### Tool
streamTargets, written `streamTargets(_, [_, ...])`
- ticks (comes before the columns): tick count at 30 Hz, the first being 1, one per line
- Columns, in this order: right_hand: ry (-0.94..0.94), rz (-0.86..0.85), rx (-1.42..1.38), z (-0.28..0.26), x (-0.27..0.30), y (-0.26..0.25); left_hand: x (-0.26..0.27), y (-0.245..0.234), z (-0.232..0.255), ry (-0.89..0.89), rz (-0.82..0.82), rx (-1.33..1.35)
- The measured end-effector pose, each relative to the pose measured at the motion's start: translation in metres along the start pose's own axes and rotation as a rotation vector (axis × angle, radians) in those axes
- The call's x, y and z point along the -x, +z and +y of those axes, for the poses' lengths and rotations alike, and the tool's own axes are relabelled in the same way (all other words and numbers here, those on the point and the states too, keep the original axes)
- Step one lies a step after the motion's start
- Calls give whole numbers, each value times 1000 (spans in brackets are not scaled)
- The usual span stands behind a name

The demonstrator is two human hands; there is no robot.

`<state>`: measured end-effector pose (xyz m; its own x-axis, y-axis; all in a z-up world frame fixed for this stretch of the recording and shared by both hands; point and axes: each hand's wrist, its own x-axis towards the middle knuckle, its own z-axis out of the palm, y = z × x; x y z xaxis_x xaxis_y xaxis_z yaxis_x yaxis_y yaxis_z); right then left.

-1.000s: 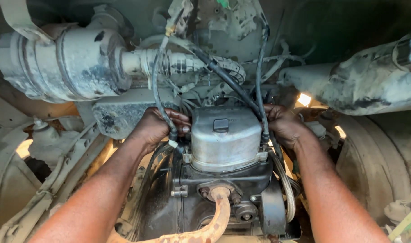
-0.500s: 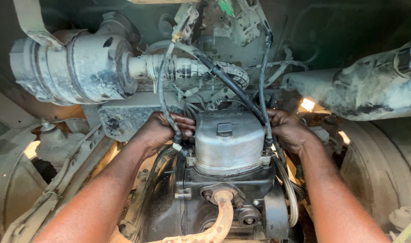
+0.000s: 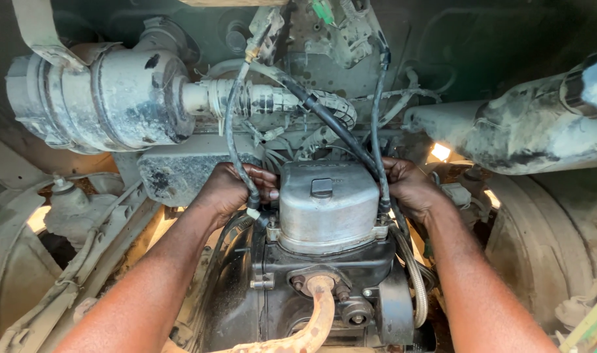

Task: Repairing or adjusting the engine components of a small vehicle.

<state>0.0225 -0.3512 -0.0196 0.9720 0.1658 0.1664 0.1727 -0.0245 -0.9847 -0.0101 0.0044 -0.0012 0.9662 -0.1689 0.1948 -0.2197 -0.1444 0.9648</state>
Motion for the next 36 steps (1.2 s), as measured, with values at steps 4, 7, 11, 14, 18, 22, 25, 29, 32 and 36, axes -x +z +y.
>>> streamTargets(4, [-30, -39, 15, 6, -5, -4, -8, -2, -11, -7, 28, 70])
streamTargets(7, [22, 13, 54, -2, 1, 5, 0, -5, -8, 36, -25, 79])
streamTargets(11, [16, -30, 16, 11, -3, -6, 5, 0, -6, 48, -17, -10])
streamTargets(14, [-65, -59, 9, 10, -9, -6, -9, -4, -12, 25, 40, 80])
streamTargets(18, [-51, 4, 107, 0, 0, -4, -1, -4, -1, 25, -6, 89])
streamTargets(22, [-45, -121, -57, 11, -6, -6, 1, -2, -6, 15, 3, 85])
streamTargets(25, [-10, -31, -4, 1, 1, 4, -3, -6, -10, 3, 5, 97])
streamTargets(29, [-38, -56, 5, 4, -3, -8, -2, -6, -5, 24, -43, 98])
streamTargets(32, [-1, -52, -12, 1, -2, -2, -3, -5, -7, -14, -45, 112])
streamTargets(36, [38, 6, -4, 0, 3, -2, 0, -2, -2, -61, -3, 129])
